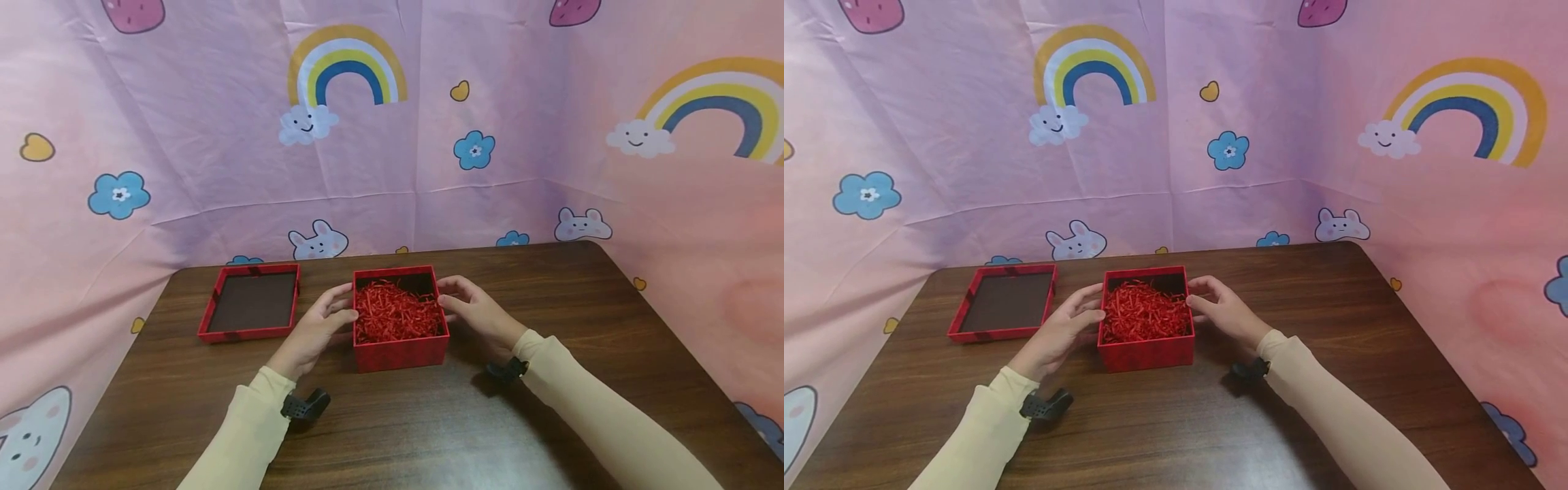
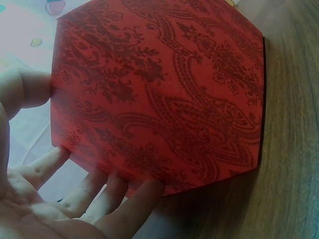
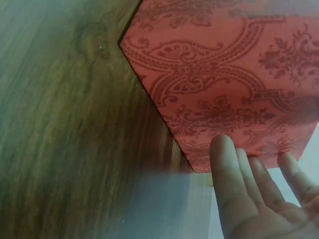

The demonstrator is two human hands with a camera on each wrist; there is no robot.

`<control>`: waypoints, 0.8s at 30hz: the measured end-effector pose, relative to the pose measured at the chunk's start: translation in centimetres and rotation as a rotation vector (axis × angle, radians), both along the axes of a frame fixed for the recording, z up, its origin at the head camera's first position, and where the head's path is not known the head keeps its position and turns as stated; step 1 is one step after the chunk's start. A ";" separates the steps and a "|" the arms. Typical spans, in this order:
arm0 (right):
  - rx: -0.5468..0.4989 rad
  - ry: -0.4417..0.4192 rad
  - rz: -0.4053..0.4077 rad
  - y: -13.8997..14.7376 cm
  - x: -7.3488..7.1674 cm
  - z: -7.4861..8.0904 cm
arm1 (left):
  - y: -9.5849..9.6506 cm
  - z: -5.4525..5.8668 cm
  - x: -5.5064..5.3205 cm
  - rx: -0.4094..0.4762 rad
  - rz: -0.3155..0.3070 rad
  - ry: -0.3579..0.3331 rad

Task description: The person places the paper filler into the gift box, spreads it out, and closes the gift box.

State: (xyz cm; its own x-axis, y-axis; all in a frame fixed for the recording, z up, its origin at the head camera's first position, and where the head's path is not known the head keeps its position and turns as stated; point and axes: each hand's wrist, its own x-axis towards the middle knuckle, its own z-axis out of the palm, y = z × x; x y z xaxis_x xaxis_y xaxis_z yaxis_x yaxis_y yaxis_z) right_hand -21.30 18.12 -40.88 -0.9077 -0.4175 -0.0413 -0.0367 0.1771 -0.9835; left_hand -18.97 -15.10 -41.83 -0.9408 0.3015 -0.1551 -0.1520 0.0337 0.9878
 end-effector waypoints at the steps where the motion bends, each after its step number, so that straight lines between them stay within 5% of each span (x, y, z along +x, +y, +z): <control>1: 0.002 -0.003 -0.007 0.0 0.0 0.0 | 0.0 0.0 0.0 -0.014 -0.002 0.010; 6: 0.007 -0.015 -0.024 -0.1 0.0 0.1 | -0.7 0.4 -0.5 -0.075 -0.012 0.120; 11: -0.024 -0.070 -0.025 -0.1 0.0 0.1 | -3.1 2.1 -1.0 -0.176 0.022 0.251; 18: -0.070 -0.098 -0.023 0.1 -0.1 0.0 | -8.1 5.4 -1.4 -0.467 0.105 0.320; 24: -0.109 -0.128 -0.030 0.2 -0.2 -0.4 | -14.1 5.8 -1.9 -0.637 0.247 0.385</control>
State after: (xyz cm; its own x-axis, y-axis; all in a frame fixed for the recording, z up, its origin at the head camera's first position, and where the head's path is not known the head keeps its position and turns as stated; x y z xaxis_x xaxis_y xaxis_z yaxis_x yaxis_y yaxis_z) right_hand -21.47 18.30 -41.30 -0.9099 -0.3989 -0.1137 0.0941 0.0686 -0.9932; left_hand -20.92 -29.20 -36.08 -0.9917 0.0385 0.1227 0.1200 0.6214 0.7743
